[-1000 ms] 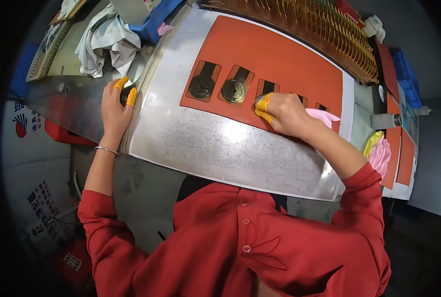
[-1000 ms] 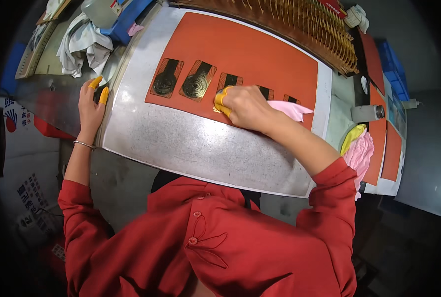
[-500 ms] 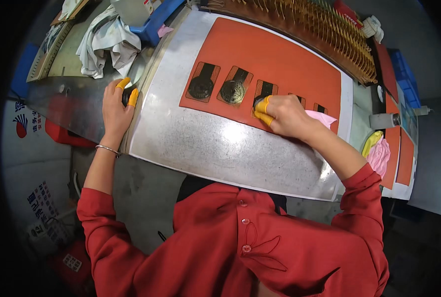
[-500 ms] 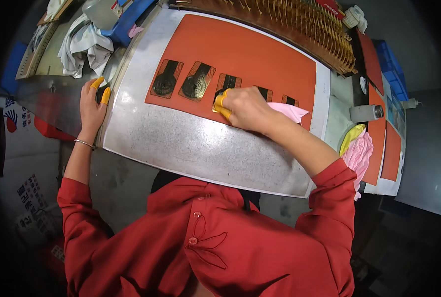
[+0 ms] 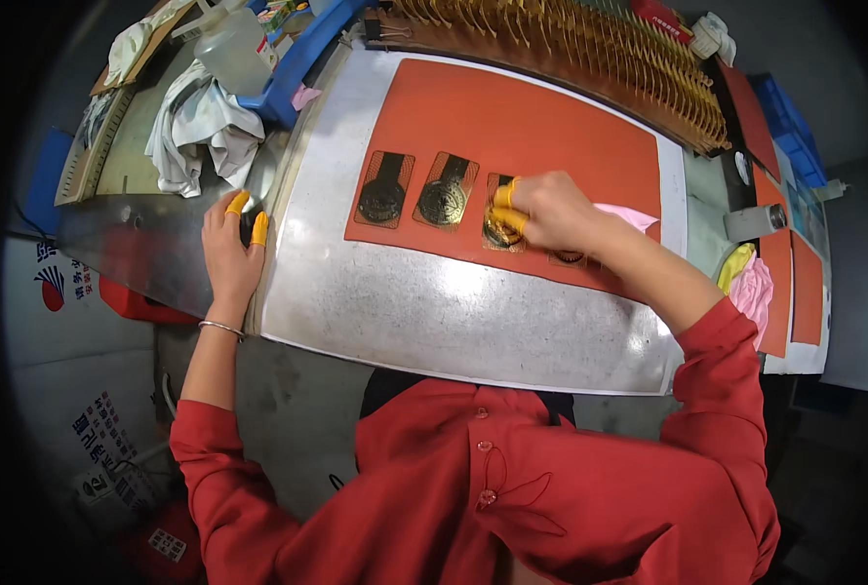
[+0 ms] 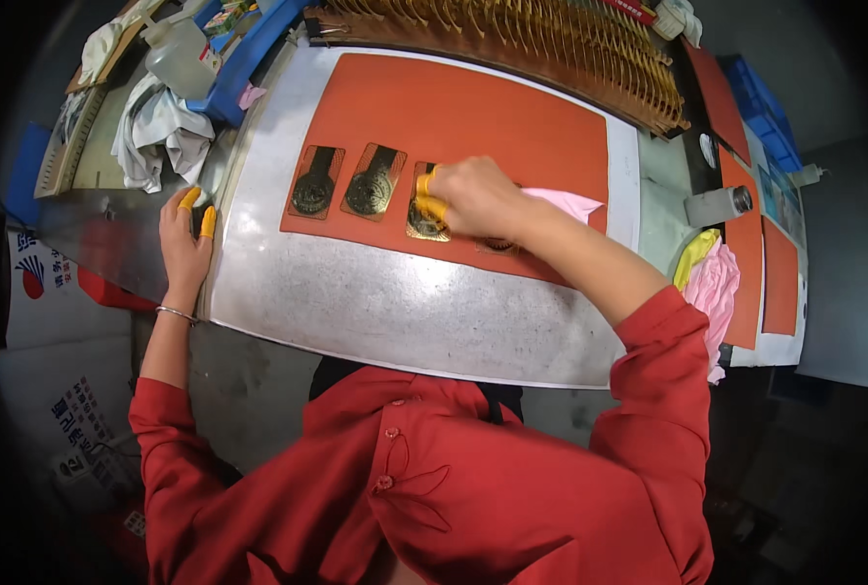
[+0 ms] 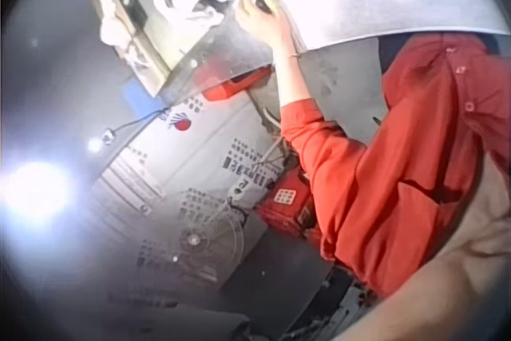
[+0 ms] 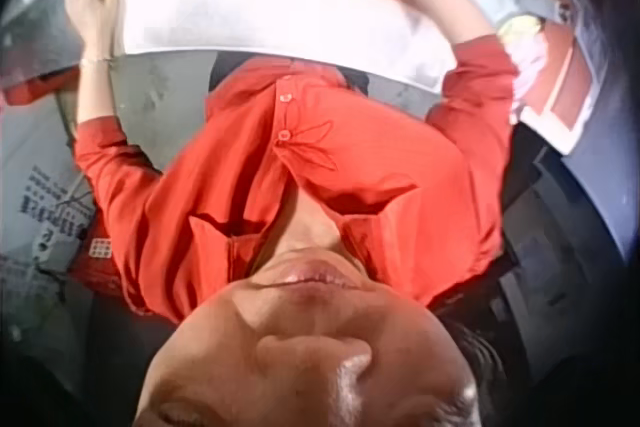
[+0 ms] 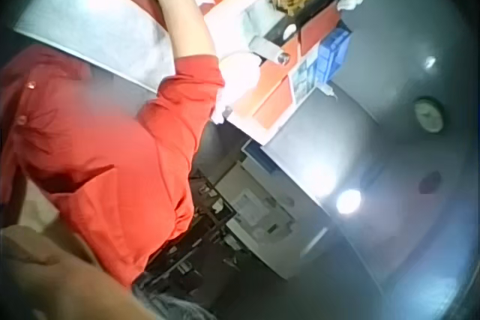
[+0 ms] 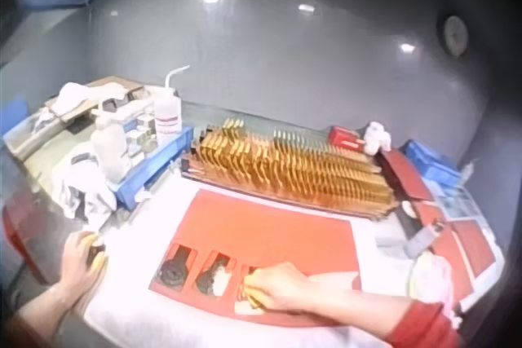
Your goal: The person cleans a row of gold medals placed on a red mat using a yellow cloth and a liquid from a squeeze bottle. They apply the liquid to the cloth and wipe each medal individually, then move the cleaned medals to a wooden rack.
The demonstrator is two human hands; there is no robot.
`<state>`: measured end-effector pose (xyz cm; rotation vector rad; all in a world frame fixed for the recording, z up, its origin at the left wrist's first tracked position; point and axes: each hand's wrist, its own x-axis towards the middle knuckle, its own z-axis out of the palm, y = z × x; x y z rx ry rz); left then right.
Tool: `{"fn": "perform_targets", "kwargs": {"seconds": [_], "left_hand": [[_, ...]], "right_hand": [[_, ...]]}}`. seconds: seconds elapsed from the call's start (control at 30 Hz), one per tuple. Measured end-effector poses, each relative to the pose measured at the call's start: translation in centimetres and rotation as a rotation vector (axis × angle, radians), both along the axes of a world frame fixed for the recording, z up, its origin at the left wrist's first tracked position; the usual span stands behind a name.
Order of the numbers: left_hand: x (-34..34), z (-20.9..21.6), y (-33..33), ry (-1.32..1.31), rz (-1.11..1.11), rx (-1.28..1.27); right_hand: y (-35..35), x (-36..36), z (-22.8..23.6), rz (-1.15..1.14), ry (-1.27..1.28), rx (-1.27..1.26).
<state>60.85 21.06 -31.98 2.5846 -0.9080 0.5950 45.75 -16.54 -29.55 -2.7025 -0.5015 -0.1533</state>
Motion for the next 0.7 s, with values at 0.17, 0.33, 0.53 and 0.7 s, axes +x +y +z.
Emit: {"fn": "perform_targets", "kwargs": {"seconds": [0.17,0.33,0.53,0.7], "left_hand": [[-0.1,-0.6,0.4,0.022,0.011,0.02],[0.2,-0.5,0.4,0.024,0.016,0.023],[0.3,-0.5,0.4,0.005,0.021,0.041],[0.4,-0.9,0.7,0.033,0.032,0.014]], "right_hand": [[-0.7,0.5,-0.2,0.044,0.005,-0.014],[-0.7,0.6,-0.2,-0.003,-0.005,-0.001],[0.8,-1.5,0.2,0.026,0.014,0.01],[1.3,-2.7,0.1,0.085,0.066,-0.051]]}}
